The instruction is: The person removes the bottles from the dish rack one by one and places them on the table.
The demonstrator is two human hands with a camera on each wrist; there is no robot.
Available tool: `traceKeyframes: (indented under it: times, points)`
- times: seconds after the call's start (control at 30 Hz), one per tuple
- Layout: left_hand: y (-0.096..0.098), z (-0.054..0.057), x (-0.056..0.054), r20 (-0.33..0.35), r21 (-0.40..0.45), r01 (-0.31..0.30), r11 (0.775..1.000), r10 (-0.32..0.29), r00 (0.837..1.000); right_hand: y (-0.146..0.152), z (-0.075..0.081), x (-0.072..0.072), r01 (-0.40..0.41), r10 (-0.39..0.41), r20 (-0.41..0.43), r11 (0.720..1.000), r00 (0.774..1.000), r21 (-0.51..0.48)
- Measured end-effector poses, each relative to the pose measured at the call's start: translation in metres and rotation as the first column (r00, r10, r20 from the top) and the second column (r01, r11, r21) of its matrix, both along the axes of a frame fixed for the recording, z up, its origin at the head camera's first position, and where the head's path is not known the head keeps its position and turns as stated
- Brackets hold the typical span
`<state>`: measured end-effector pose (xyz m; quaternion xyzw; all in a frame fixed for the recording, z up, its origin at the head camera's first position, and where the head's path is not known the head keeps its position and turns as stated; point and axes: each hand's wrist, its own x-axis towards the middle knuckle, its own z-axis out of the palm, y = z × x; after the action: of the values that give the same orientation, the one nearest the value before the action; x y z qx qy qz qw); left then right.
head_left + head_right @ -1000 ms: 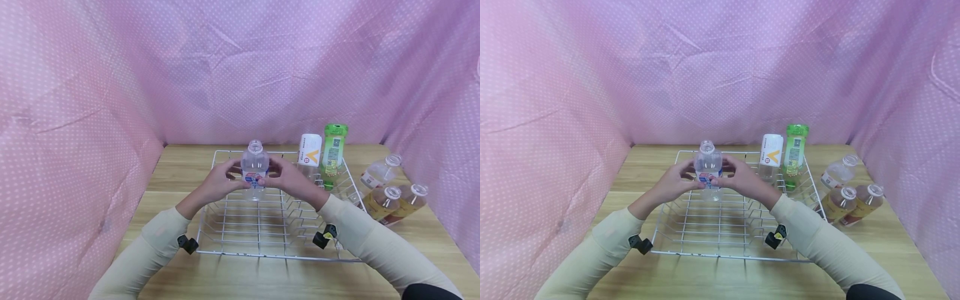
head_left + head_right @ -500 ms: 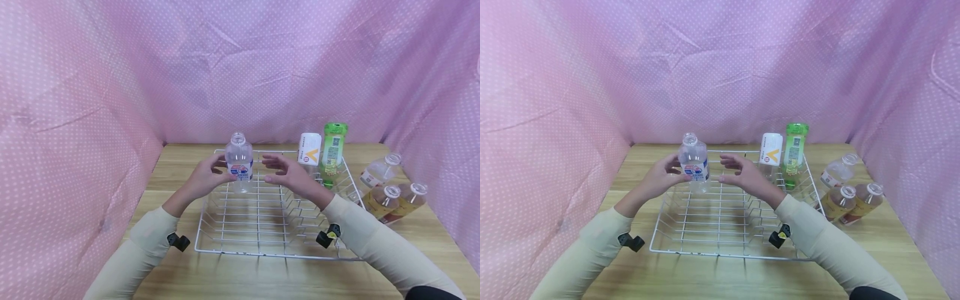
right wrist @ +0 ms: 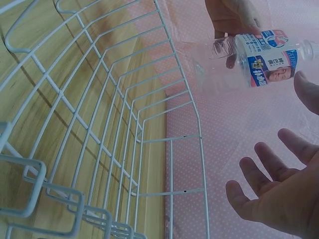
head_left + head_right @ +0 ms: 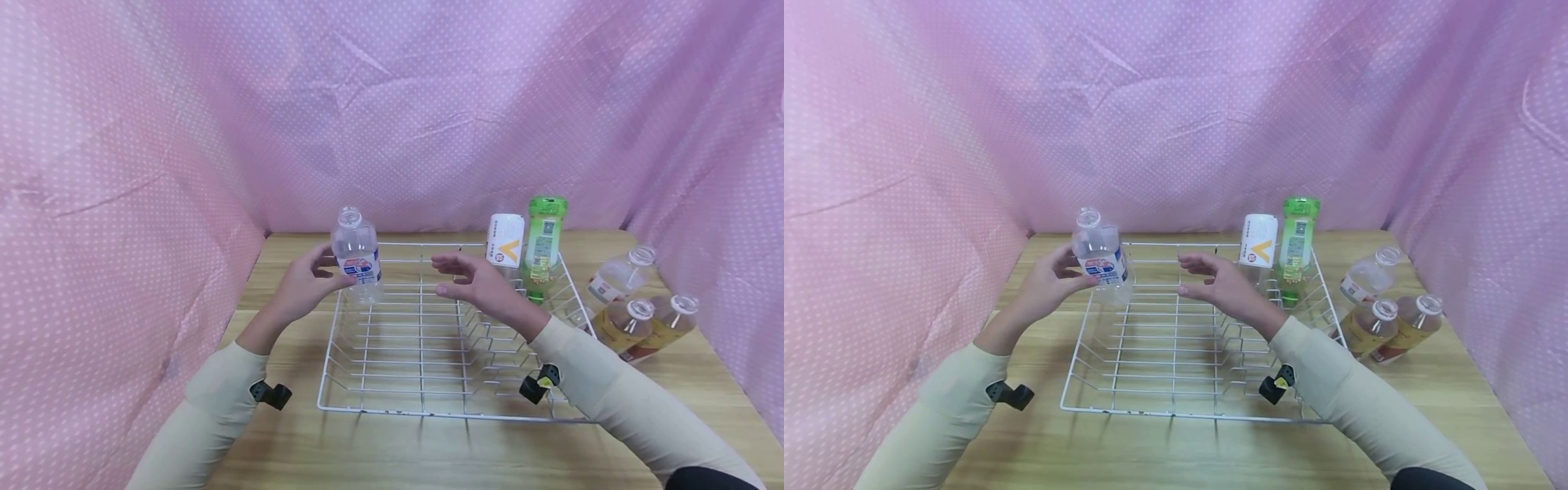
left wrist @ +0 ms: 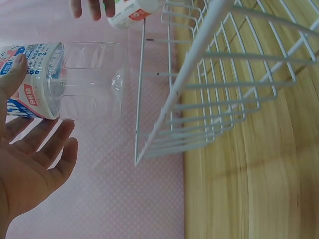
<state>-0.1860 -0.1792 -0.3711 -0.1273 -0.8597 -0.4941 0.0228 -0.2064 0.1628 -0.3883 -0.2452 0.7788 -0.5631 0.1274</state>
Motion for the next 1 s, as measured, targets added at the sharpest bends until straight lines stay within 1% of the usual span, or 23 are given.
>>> traceKeyframes:
  times: [0.13, 0.3, 0.43, 0.57, 0.7, 0.83, 1.0]
  points:
    - [-0.009, 0.001, 0.004, -0.008, -0.001, -0.032, 0.999, 0.032, 0.999, 0.001, -0.001, 0.000, 0.000, 0.000, -0.003, 1.000, 1.000, 0.007]
    - [-0.017, 0.001, 0.007, -0.014, 0.017, -0.045, 0.999, 0.045, 0.999, 0.002, -0.003, 0.000, 0.000, 0.000, -0.003, 1.000, 1.000, 0.005]
    - [-0.023, 0.000, 0.009, -0.009, 0.024, -0.069, 0.997, 0.069, 0.998, 0.002, -0.004, 0.000, -0.003, 0.003, 0.001, 1.000, 1.000, 0.000]
    - [-0.030, -0.003, 0.009, -0.014, 0.016, -0.095, 0.995, 0.096, 0.995, 0.002, -0.005, -0.001, -0.004, 0.004, 0.002, 1.000, 1.000, 0.003]
    - [-0.036, -0.005, 0.010, -0.031, 0.021, -0.105, 0.994, 0.106, 0.994, 0.002, -0.006, -0.002, 0.002, -0.002, 0.009, 1.000, 1.000, 0.006]
    - [-0.042, -0.007, 0.010, -0.042, 0.022, -0.128, 0.991, 0.129, 0.991, 0.002, -0.006, -0.002, 0.006, -0.006, 0.013, 1.000, 1.000, 0.003]
    - [-0.048, -0.007, 0.012, -0.051, 0.022, -0.161, 0.987, 0.162, 0.985, 0.001, -0.006, -0.002, 0.000, 0.000, 0.009, 1.000, 1.000, -0.002]
